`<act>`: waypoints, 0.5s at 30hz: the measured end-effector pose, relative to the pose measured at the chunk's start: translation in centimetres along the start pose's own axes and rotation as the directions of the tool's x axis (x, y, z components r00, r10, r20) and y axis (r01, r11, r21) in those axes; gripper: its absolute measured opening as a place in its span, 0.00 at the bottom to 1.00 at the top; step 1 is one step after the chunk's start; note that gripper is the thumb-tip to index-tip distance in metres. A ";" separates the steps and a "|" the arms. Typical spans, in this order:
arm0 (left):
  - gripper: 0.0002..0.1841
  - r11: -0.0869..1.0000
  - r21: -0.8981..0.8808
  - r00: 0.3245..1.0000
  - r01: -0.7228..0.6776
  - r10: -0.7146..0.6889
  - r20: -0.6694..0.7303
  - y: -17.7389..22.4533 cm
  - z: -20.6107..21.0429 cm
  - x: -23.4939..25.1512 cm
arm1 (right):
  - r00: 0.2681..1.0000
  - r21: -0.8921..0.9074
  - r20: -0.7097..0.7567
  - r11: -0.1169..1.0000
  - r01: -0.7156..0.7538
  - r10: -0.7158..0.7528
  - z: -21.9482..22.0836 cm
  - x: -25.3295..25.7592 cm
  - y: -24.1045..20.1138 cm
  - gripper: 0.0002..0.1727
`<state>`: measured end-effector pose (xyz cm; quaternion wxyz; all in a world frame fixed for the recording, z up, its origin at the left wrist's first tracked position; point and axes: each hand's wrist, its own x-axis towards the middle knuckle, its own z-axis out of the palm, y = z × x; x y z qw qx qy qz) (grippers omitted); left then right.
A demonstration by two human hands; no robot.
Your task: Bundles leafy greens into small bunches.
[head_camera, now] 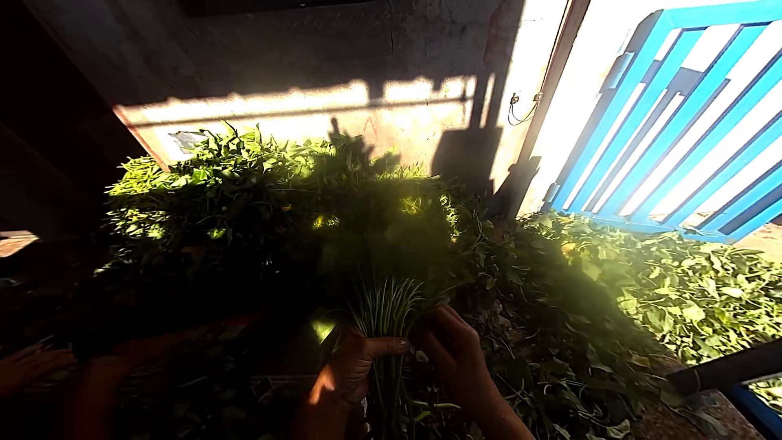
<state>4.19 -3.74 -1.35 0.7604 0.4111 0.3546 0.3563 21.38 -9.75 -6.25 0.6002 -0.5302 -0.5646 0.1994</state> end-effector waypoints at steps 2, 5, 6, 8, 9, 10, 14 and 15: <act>0.21 1.000 0.025 1.000 0.010 -0.011 0.017 0.0 0.1 -0.1 | 0.999 -0.068 -0.033 0.997 0.022 -0.024 0.2 0.1 -0.3 0.10; 0.20 0.999 0.046 1.000 0.001 -0.002 0.024 0.0 0.5 0.0 | 0.980 0.016 -0.198 1.000 0.001 0.002 1.5 -0.3 -1.0 0.10; 0.19 0.999 0.047 1.000 0.000 -0.001 0.029 0.1 0.6 0.2 | 0.965 0.077 -0.258 0.997 -0.021 0.040 1.8 -0.6 -1.2 0.10; 0.19 0.999 0.050 0.999 0.014 -0.016 0.035 0.2 0.7 0.2 | 0.890 0.300 -0.379 0.943 -0.141 0.254 2.1 -0.6 -1.7 0.10; 0.20 0.998 0.057 0.999 0.024 -0.026 0.036 0.4 0.7 0.2 | 0.812 0.443 -0.413 0.870 -0.216 0.412 1.6 -0.3 -2.0 0.12; 0.19 0.997 0.064 0.999 0.031 -0.033 0.037 0.5 0.5 0.1 | 0.720 0.562 -0.425 0.783 -0.266 0.549 0.7 0.3 -2.1 0.13; 0.21 0.997 0.063 0.999 0.033 -0.033 -0.006 0.6 0.2 -0.2 | 0.746 0.534 -0.255 0.733 -0.422 0.615 -4.0 -0.9 1.8 0.11; 0.22 0.998 0.058 0.999 0.030 -0.028 -0.019 0.5 0.1 -0.1 | 0.802 0.307 -0.124 0.791 -0.529 0.584 -5.4 -1.8 3.3 0.17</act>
